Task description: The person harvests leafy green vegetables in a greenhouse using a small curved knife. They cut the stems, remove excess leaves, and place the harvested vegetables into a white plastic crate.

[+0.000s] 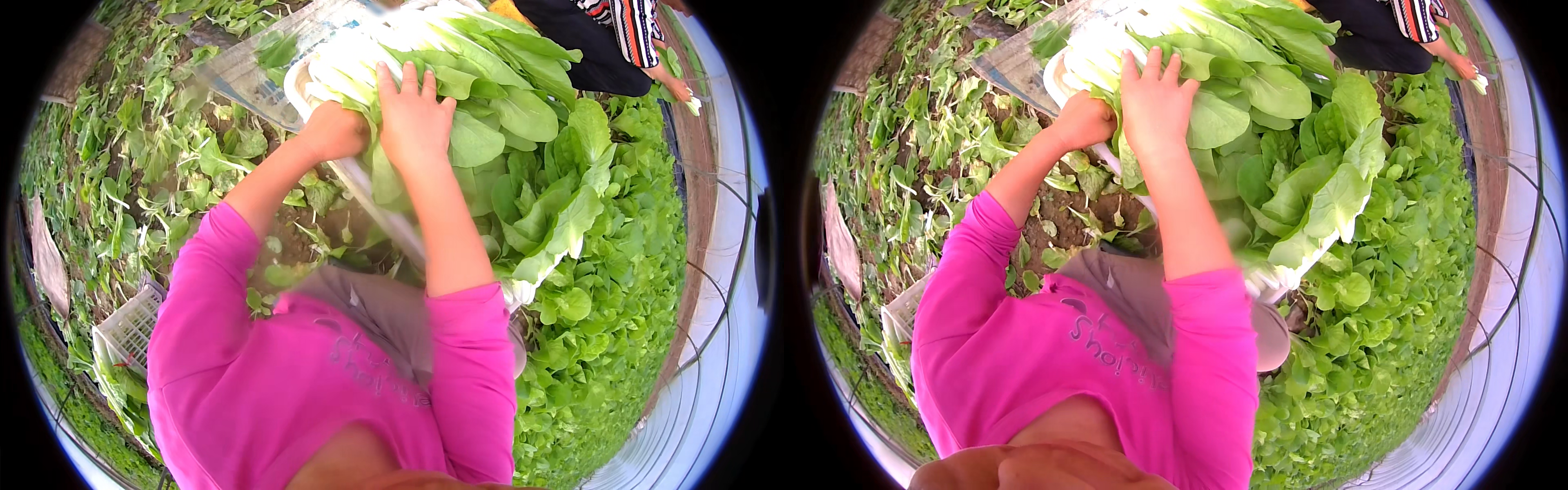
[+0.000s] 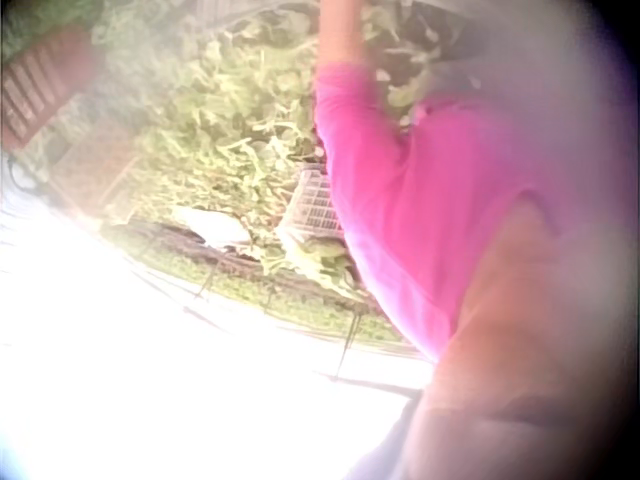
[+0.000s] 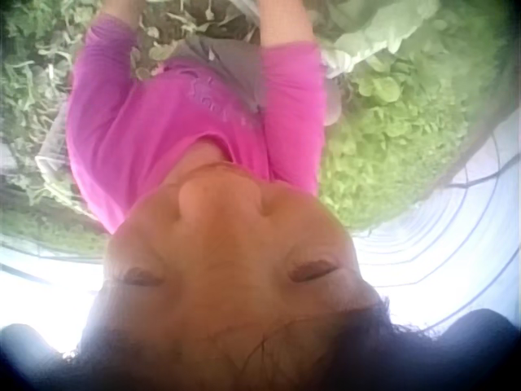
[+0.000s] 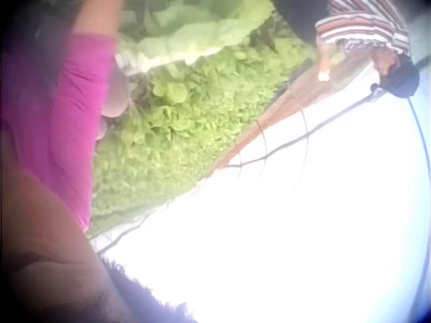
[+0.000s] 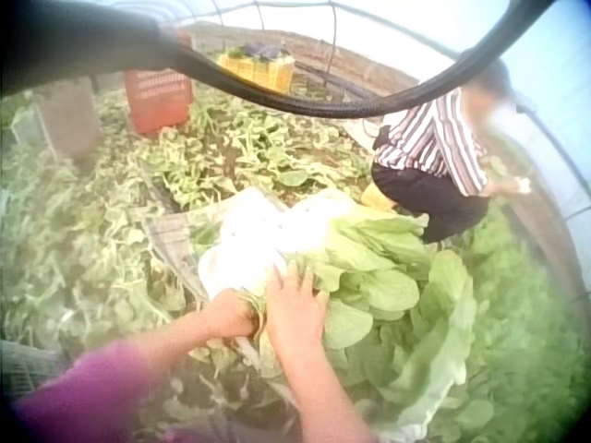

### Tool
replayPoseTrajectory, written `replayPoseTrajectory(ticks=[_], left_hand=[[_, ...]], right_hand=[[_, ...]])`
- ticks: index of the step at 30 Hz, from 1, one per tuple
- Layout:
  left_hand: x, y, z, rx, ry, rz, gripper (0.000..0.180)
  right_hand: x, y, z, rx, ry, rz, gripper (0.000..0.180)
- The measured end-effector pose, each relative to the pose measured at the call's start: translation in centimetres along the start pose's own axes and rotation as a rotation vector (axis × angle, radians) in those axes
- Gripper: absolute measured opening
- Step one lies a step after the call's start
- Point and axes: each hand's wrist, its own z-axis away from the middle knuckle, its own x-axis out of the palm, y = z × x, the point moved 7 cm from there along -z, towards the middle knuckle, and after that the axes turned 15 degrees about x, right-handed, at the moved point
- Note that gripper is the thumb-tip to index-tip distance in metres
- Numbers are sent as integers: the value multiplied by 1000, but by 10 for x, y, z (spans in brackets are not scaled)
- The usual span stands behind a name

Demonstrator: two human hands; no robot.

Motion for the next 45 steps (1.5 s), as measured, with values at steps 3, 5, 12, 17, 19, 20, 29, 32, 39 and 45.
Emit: replayPoseTrajectory(ticks=[3,5,12,17,19,20,29,32,39,45], left_hand=[[-4,-1,0,48,124,9,17],[-6,3,25,229,390,-8,16],[-75,4,83,89,623,351,16],[-83,28,3,426,692,25,48],[-64,7,-17,369,627,-16,51],[-61,10,-19,377,626,-51,51],[-38,7,-40,330,608,-267,45],[-31,3,-52,290,575,-303,43],[-38,-6,-34,373,560,-140,46],[-78,7,0,361,445,252,54]], right_hand=[[5,-11,0,36,53,-1,65],[6,-12,3,41,19,-34,64],[8,-5,7,37,91,-61,53],[-1,-2,4,13,27,-124,60],[-5,1,6,-25,-52,-191,64],[-7,6,13,-23,1,-248,61],[16,18,61,-125,247,-183,77],[42,29,48,-128,312,-261,78],[41,23,55,-170,402,-168,73],[8,20,94,-219,427,-97,45]])
